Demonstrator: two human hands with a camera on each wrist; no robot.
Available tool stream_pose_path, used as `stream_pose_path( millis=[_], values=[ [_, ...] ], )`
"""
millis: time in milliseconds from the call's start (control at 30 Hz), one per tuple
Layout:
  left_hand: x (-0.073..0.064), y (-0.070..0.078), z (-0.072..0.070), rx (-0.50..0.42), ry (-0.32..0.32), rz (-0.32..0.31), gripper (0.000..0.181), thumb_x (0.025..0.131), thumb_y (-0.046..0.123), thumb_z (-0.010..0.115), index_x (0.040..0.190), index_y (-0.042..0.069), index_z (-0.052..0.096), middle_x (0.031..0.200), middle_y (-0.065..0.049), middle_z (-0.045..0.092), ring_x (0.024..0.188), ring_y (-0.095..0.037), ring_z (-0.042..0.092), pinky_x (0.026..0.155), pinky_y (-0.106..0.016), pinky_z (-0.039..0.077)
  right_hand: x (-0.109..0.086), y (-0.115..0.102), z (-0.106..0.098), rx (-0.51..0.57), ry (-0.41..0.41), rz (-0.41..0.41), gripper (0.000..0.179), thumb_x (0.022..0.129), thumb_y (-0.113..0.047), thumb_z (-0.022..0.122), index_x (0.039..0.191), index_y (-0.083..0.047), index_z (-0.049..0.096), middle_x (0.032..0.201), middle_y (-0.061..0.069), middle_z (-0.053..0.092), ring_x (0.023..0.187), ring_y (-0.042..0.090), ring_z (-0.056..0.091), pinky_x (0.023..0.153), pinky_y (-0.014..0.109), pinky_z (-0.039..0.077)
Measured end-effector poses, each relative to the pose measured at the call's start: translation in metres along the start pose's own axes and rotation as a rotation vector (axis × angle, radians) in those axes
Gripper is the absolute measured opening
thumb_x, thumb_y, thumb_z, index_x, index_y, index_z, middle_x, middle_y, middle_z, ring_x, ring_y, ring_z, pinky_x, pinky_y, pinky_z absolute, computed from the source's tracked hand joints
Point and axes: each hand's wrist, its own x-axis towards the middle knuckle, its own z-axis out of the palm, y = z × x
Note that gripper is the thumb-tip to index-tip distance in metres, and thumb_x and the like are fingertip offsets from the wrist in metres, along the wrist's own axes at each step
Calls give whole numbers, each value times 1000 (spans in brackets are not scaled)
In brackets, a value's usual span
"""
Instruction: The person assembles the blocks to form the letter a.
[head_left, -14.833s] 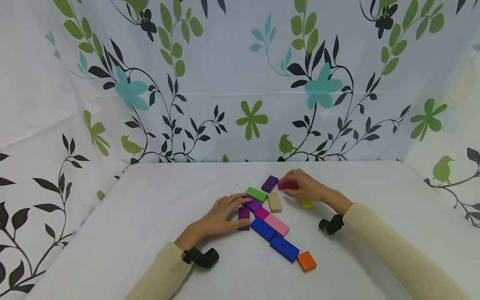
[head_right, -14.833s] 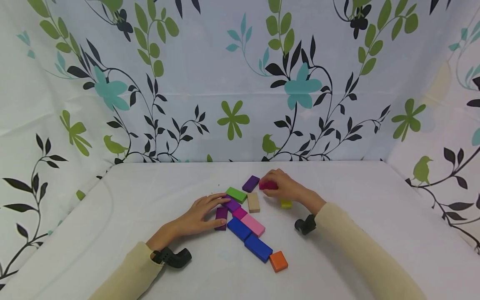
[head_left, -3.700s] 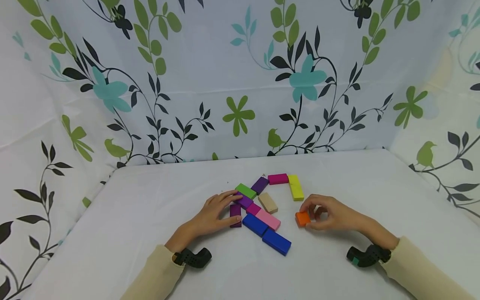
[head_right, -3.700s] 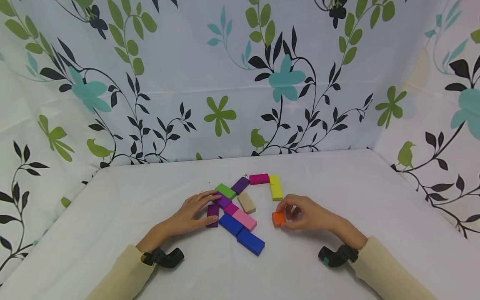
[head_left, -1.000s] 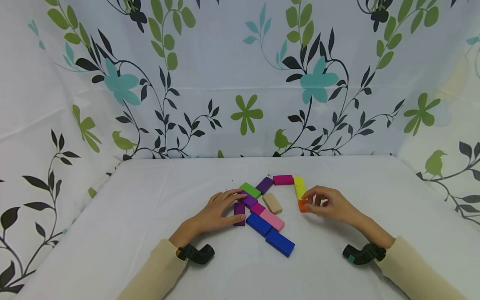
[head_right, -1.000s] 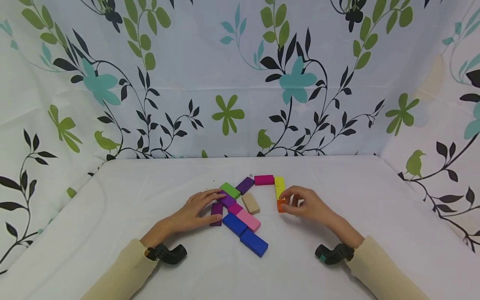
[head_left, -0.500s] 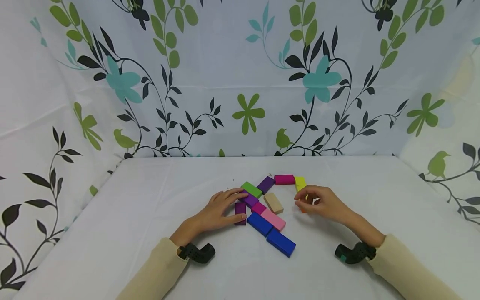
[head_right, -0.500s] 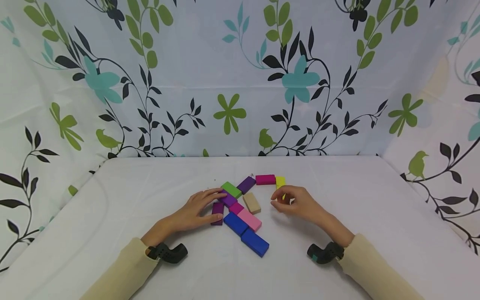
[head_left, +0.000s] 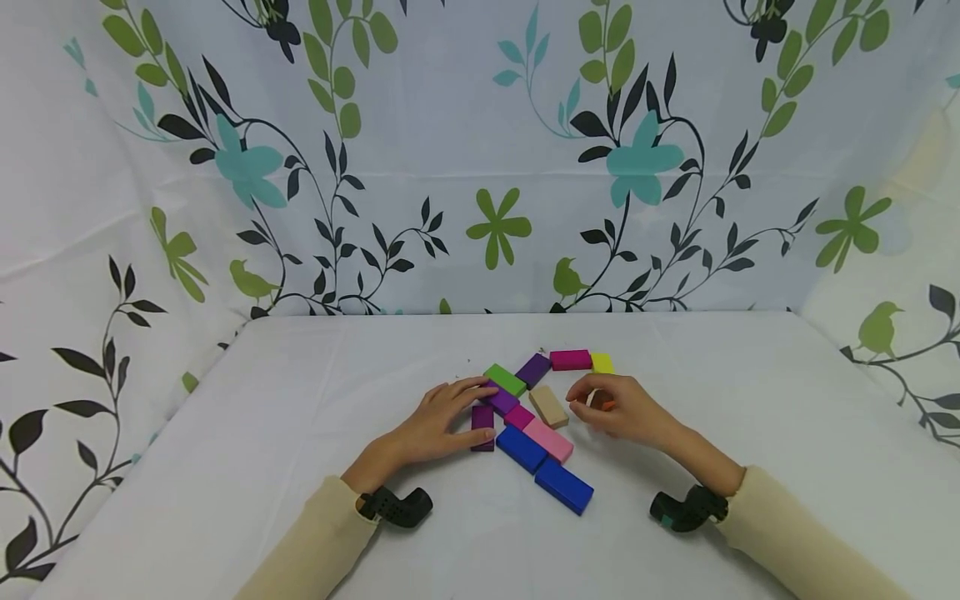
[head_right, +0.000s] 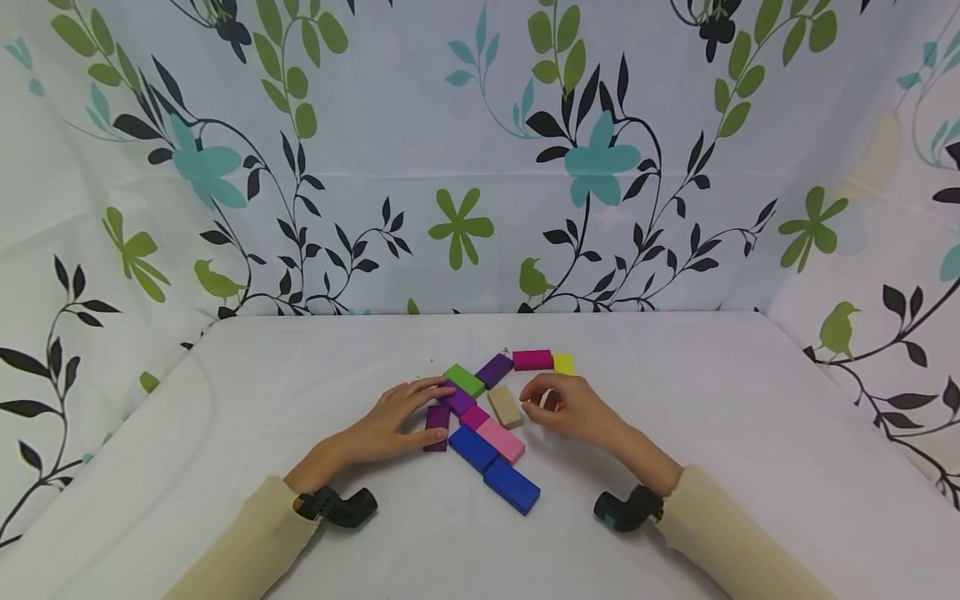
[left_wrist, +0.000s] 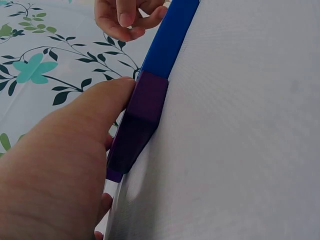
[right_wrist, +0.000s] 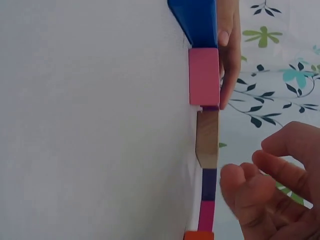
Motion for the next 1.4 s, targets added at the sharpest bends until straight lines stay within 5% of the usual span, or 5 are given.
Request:
stream_pose_path(
  millis=[200,1033,1400],
  values=[
    [0,-1,1,-2,1,-4,64,93,43,62,149,22,40,159,-7,27,147,-31,21,117,-57,5,6,-9,6,49,-63,141,16,93,-8,64,106,2,61,90,10,60,50,14,56,44,24,48],
    [0,2,0,-7,9,7,63,93,43,61,148,20,42,157,-9,29,146,-32,23,117,-60,6,20,-7,16,-45,-134,219,35,87,-20,74,112,-1,57,91,8,58,51,12,54,48,23,48],
    [0,3,1,6,3,-6,64,93,43,62,149,21,41,158,-7,28,147,-30,22,117,-57,5,21,-10,14,-257,-114,181,34,83,-21,77,110,-6,62,98,5,65,89,17,57,69,24,51]
  ],
)
